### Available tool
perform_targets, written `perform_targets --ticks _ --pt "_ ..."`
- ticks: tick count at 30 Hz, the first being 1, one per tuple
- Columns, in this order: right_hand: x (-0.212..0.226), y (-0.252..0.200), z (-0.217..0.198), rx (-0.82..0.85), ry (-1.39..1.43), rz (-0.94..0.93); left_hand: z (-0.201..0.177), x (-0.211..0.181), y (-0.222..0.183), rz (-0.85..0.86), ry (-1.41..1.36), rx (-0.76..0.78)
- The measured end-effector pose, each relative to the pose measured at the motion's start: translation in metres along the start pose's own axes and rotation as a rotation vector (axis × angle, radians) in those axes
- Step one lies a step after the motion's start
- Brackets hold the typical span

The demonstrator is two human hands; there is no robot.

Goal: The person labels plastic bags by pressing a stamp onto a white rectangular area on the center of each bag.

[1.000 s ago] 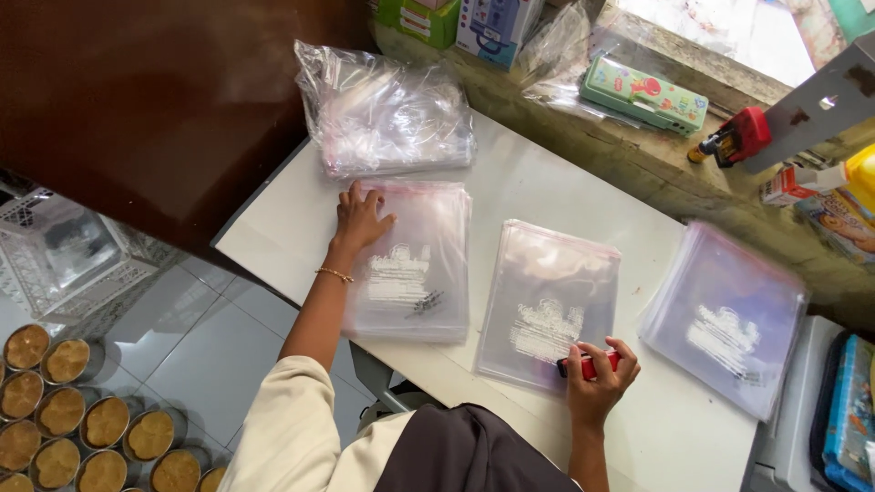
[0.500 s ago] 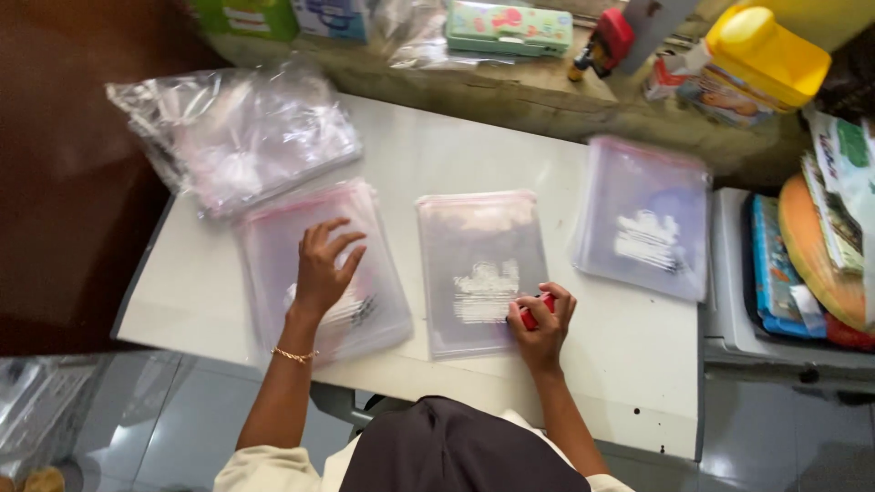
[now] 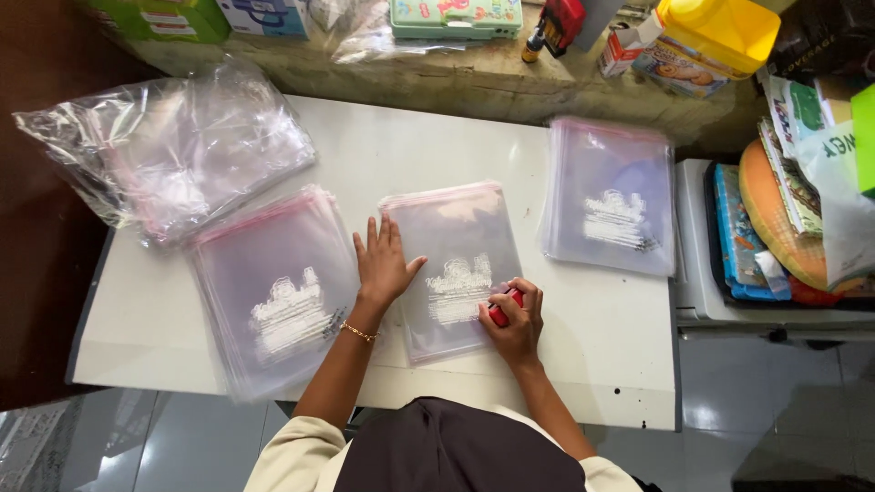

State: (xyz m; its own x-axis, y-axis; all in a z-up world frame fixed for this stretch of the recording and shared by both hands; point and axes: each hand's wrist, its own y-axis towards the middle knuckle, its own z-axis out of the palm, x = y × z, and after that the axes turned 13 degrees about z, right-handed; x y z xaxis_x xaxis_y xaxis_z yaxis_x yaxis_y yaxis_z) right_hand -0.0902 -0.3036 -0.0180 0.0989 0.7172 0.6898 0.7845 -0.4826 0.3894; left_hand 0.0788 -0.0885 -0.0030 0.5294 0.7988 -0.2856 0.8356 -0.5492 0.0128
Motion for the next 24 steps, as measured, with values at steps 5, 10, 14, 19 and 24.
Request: perform_targets --ticks 5,10,14,19,24 --pt "0.006 0.002 -0.001 -0.005 0.001 0.012 -0.003 -0.006 -0.004 -0.027 0.056 0.056" --pt "0.000 -0.001 0.003 -0.007 0.016 0.012 -0.002 -0.019 -0.010 -0.028 0.117 0.019" --pt "0.000 -0.002 0.005 -0.023 0.010 -0.005 0.013 -0.023 -0.013 0.091 0.072 -0.117" --pt "0.007 0.001 0.001 -0.058 0.016 0.003 0.009 -0.042 -0.026 0.195 -0.509 -0.329" --pt "0.012 0.001 -0.001 -0.048 0.032 -0.015 0.020 -0.039 -0.033 0.010 -0.944 -0.395"
